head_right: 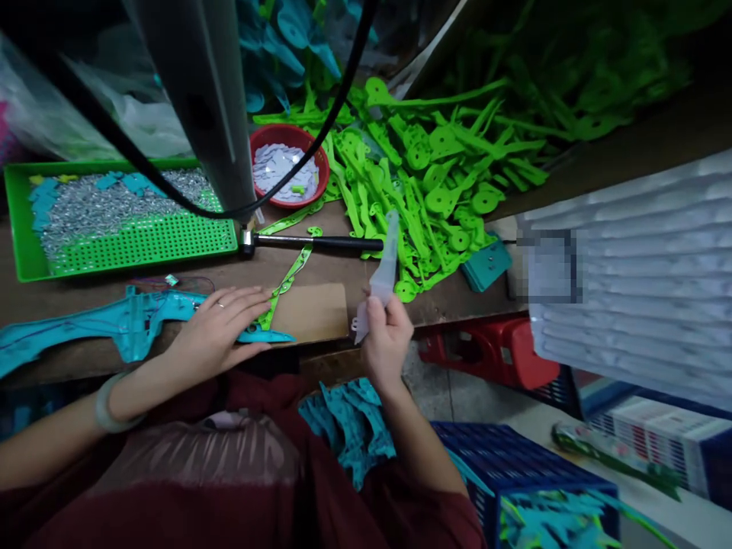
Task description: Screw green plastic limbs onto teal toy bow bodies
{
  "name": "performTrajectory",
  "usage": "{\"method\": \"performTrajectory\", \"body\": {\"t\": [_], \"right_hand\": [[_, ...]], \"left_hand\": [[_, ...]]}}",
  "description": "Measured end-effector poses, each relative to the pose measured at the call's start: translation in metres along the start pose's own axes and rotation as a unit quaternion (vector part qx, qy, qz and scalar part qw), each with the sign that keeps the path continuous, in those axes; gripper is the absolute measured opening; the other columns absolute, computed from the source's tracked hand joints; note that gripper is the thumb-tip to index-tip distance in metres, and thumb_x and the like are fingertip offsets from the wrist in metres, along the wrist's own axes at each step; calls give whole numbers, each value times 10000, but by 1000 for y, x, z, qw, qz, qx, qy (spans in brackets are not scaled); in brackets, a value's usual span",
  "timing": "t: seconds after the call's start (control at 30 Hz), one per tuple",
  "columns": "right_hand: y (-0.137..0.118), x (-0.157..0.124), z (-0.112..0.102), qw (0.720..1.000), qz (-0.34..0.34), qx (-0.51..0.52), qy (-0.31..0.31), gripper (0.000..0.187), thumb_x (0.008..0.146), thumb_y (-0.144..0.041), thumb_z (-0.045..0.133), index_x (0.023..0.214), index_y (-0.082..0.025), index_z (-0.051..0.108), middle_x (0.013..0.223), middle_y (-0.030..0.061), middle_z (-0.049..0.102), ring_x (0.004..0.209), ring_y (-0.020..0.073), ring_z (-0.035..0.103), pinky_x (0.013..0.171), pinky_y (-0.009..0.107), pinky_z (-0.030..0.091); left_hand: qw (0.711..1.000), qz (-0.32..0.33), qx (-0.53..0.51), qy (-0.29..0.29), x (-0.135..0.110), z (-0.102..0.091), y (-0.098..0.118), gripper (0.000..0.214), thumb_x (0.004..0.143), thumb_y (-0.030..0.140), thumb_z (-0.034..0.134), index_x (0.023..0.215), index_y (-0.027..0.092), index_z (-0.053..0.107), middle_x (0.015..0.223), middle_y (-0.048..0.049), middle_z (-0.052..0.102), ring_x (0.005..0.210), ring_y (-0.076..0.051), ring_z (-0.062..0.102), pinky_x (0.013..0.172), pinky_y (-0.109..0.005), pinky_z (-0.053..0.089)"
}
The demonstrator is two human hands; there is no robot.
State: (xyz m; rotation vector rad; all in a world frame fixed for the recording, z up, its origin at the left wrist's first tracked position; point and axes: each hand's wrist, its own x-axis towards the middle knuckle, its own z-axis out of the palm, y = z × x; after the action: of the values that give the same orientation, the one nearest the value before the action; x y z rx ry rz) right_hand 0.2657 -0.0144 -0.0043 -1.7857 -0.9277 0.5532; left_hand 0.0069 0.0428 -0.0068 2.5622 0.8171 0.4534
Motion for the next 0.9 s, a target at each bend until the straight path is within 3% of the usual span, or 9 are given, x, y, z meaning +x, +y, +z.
{"method": "performTrajectory", "body": {"t": [0.07,0.17,0.23,0.4,0.63,0.7,0.77,0.8,0.9], "right_hand": [[-17,1,9,991,74,103,-30,334,818,-516,648,953,-213,685,827,12,658,647,116,575,562,238,474],[-27,-7,37,953,170,181,-176,347,684,-494,785,848,-209,672,774,-4,672,628,127,615,549,259,544],[-24,-14,56,925,222,193,-239,375,629,-467,831,824,-196,660,718,-17,675,595,128,630,527,265,574],[-14,-27,72,916,279,196,-210,400,616,-469,836,812,-174,650,659,-23,694,501,112,638,452,223,572],[-20,-41,73,931,276,110,-210,406,726,-533,741,851,-181,581,593,-30,655,450,122,615,431,226,537],[-19,-42,72,949,235,40,-206,415,767,-551,696,899,-181,563,625,-19,636,456,131,596,430,254,525],[-18,-40,69,979,108,-83,-152,470,771,-515,711,1042,-163,557,839,58,671,609,172,648,559,335,581],[-17,-39,67,981,22,-150,-124,519,776,-481,720,1138,-153,543,996,115,665,767,212,678,693,396,602],[-14,-32,62,941,-168,-270,-118,518,883,-365,628,1331,-147,486,1333,204,549,1231,287,553,1055,507,466]], "left_hand": [[1000,-13,-26,8,-4,1,-2,505,891,415,654,1284,113,558,1350,-177,605,1267,-290,551,1024,-455,452],[998,-24,-47,16,-11,2,-4,574,852,434,701,1290,101,536,1295,-178,636,1225,-289,582,992,-440,483],[998,-24,-57,22,-15,2,-3,593,830,422,730,1281,91,533,1262,-175,653,1196,-285,602,990,-435,490],[997,-13,-70,20,-20,6,-6,541,856,421,701,1269,112,537,1268,-154,655,1220,-266,591,993,-412,491],[999,23,-35,12,-20,7,-8,435,898,384,654,1237,124,572,1280,-164,646,1187,-281,604,963,-424,500],[999,40,0,1,-20,5,-7,418,907,364,646,1259,150,577,1302,-160,632,1176,-295,607,939,-436,507],[998,54,25,-14,-21,3,-7,423,901,338,658,1281,169,580,1329,-161,615,1175,-305,605,929,-440,510],[998,59,30,-17,-22,2,-7,426,897,330,665,1285,173,584,1340,-162,608,1177,-307,602,929,-439,510],[997,76,29,-10,-24,2,-9,401,907,319,652,1275,169,601,1357,-158,602,1195,-309,592,948,-445,504]]}}
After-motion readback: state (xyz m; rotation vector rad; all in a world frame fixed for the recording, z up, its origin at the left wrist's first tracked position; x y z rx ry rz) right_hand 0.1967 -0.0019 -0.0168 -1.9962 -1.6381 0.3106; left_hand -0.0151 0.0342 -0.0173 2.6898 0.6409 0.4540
